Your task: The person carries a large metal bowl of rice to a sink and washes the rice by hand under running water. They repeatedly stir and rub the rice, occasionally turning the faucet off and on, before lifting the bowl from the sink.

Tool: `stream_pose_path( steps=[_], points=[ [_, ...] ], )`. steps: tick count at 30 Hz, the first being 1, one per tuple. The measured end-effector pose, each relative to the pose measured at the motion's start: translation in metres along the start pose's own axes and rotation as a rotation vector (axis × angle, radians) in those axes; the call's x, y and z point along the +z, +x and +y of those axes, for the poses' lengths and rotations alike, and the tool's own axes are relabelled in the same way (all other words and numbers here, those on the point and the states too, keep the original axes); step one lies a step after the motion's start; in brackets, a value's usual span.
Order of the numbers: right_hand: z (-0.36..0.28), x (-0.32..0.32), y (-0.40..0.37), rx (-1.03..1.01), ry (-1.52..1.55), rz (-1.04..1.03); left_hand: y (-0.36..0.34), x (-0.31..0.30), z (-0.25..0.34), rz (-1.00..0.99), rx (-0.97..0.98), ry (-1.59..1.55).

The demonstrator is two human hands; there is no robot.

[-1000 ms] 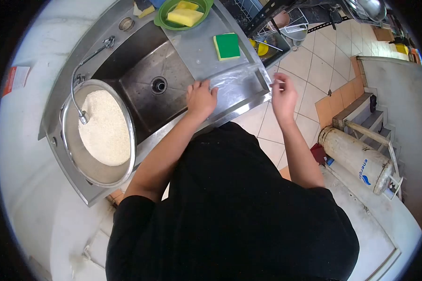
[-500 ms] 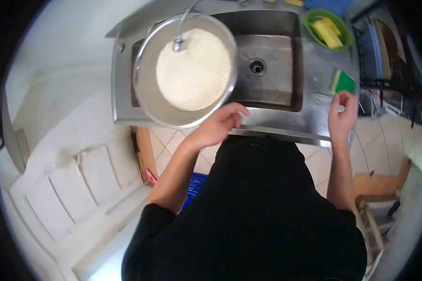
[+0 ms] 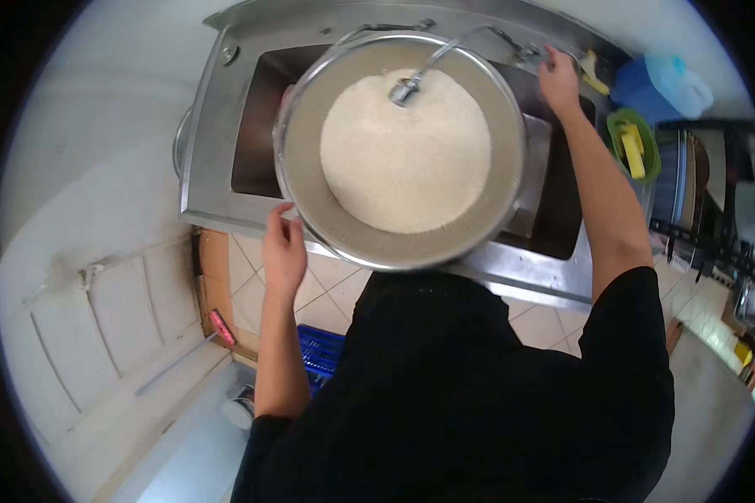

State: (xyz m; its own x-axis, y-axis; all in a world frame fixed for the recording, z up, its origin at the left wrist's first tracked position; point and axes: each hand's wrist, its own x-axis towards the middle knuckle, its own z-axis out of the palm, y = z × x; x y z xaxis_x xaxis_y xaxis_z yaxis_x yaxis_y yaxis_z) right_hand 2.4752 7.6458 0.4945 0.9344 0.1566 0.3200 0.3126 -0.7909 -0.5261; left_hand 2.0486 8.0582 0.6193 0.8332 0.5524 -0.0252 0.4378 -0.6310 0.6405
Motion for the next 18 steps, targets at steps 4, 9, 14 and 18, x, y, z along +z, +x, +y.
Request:
stream_pose_path(
  steps=[4, 9, 14, 18],
  points=[
    [0.02, 0.03, 0.062, -0.038, -0.215, -0.129, -0.022, -0.02, -0.035, -0.125, -0.119, -0.1],
    [0.033, 0.047, 0.049, -0.135, -0.52, -0.373, -0.067, -0.051, -0.139, -0.151, -0.395, -0.03],
    [0.032, 0.03, 0.009, -0.27, -0.578, -0.318, -0.123, -0.061, -0.201, -0.137, -0.613, 0.048],
    [0.052, 0.015, -0.005, -0.341, -0.83, -0.506, -0.241, -0.036, -0.268, -0.194, -0.777, 0.205]
  ],
)
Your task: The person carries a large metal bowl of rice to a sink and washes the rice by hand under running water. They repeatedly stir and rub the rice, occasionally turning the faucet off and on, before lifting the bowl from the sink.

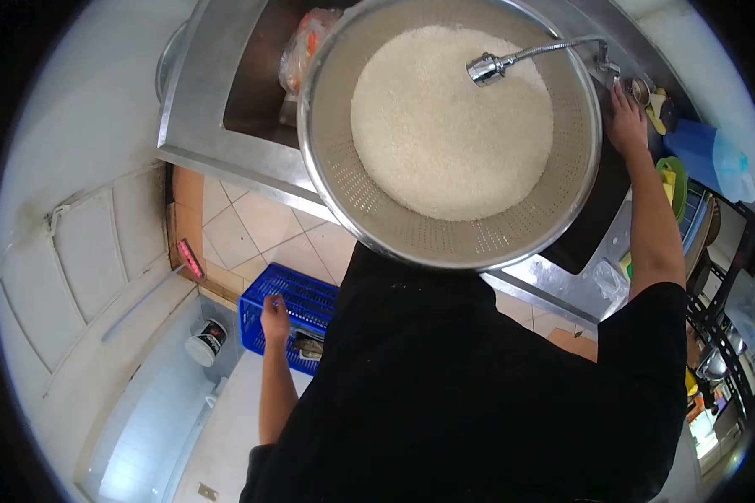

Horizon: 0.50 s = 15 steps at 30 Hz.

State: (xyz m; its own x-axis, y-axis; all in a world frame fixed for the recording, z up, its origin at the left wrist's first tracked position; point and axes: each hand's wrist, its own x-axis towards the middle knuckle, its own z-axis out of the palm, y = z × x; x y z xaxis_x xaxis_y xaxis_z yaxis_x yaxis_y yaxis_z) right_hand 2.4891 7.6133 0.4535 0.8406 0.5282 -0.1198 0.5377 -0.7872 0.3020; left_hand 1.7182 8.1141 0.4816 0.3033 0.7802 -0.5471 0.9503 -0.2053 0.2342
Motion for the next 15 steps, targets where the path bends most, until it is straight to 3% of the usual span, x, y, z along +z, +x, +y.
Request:
stream_pose_path(
  steps=[2, 4, 5, 6, 8, 10, 12, 15],
  points=[
    [0.016, 0.001, 0.001, -0.023, 0.016, 0.048, -0.033, 0.036, -0.058, -0.066, -0.037, 0.087],
    [0.016, -0.042, 0.019, 0.378, 0.632, 0.262, -0.077, 0.055, -0.066, -0.191, -0.138, 0.13],
    [0.005, -0.059, 0.01, 0.447, 0.96, 0.55, -0.096, 0.07, -0.077, -0.189, -0.14, 0.126],
    [-0.015, -0.085, -0.003, 0.446, 0.967, 0.559, -0.105, 0.089, -0.091, -0.223, -0.138, 0.088],
    [-0.072, -0.14, -0.039, 0.701, 1.842, 0.37, -0.113, 0.11, -0.095, -0.246, -0.14, 0.057],
    [-0.132, -0.167, -0.067, 0.442, 2.033, -0.214, -0.112, 0.133, -0.077, -0.326, -0.339, -0.465],
    [-0.183, -0.171, -0.054, 0.431, 1.948, -0.399, -0.119, 0.119, 0.0, -0.246, -0.224, -0.526],
    [-0.208, -0.162, -0.017, 0.392, 2.023, -0.285, -0.124, 0.088, 0.072, -0.201, -0.052, -0.505]
  ],
)
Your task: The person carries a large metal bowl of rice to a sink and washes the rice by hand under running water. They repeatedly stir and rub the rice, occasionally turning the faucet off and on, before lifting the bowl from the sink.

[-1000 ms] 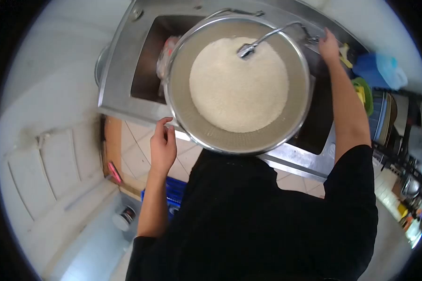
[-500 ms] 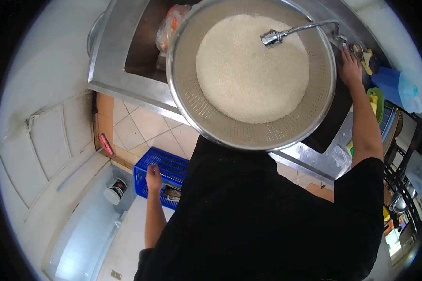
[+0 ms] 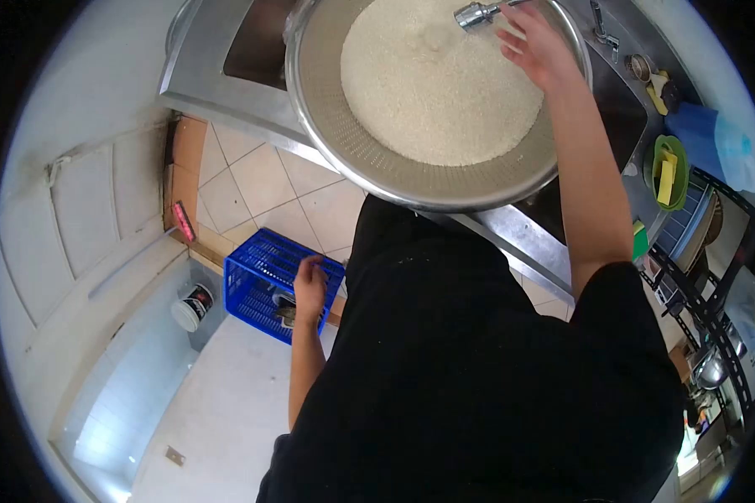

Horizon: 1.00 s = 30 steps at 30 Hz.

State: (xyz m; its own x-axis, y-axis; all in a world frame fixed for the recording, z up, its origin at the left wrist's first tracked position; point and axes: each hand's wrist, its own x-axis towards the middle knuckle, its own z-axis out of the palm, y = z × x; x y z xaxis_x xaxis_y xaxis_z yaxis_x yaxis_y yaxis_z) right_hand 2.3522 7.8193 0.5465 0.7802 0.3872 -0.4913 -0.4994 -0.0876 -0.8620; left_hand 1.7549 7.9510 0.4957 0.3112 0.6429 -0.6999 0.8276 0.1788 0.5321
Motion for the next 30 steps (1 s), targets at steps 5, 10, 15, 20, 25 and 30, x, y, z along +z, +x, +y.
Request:
stream_pose_path(
  steps=[5, 10, 15, 20, 25, 30],
  points=[
    [-0.006, -0.028, 0.024, 0.225, -0.008, -0.389, -0.03, 0.002, 0.055, 0.121, 0.142, -0.07],
    [-0.022, -0.055, -0.019, 0.218, -0.324, -0.349, -0.062, -0.001, -0.048, 0.139, 0.0, -0.054],
    [-0.005, -0.073, -0.02, 0.242, -0.079, -0.446, -0.083, -0.012, 0.061, -0.007, 0.004, -0.347],
    [0.002, -0.05, -0.03, 0.249, -0.307, -0.39, -0.134, -0.026, 0.293, -0.883, 0.994, -0.344],
    [-0.002, -0.035, -0.016, 0.137, -0.409, -0.234, -0.18, 0.019, 0.341, -1.41, 1.096, -0.841],
    [-0.009, -0.027, 0.018, -0.193, -0.196, -0.029, -0.166, 0.017, 0.338, -1.512, 1.159, -0.881]
  ],
)
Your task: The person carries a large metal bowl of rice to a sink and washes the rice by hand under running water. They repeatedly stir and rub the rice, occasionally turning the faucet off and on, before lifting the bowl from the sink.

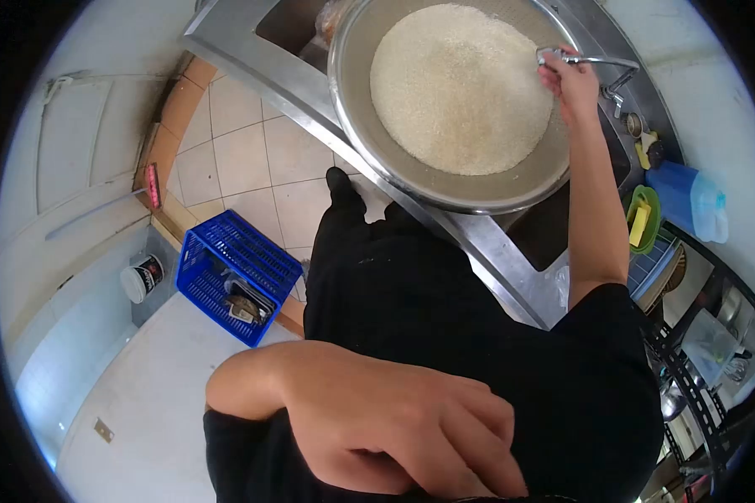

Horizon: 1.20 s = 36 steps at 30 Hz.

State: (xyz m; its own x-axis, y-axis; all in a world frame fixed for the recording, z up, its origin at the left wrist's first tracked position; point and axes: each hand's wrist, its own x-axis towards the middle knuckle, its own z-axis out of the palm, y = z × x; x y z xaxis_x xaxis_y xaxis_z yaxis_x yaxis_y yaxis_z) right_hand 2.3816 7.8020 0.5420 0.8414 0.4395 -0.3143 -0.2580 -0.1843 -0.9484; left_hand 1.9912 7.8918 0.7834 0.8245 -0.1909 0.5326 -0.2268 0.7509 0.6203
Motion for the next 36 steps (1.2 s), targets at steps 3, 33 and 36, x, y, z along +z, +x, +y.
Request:
stream_pose_path(
  steps=[3, 33, 36],
  points=[
    [-0.003, 0.015, 0.024, -0.106, 0.159, 0.076, -0.002, -0.001, 0.004, 0.021, -0.066, -0.021],
    [-0.019, -0.046, -0.024, 0.025, -0.42, 0.147, -0.077, -0.231, 0.042, 0.914, -0.966, 1.395],
    [-0.012, -0.02, -0.007, -0.06, -0.383, 0.241, -0.064, -0.268, 0.042, 0.752, -1.136, 1.492]
  ],
)
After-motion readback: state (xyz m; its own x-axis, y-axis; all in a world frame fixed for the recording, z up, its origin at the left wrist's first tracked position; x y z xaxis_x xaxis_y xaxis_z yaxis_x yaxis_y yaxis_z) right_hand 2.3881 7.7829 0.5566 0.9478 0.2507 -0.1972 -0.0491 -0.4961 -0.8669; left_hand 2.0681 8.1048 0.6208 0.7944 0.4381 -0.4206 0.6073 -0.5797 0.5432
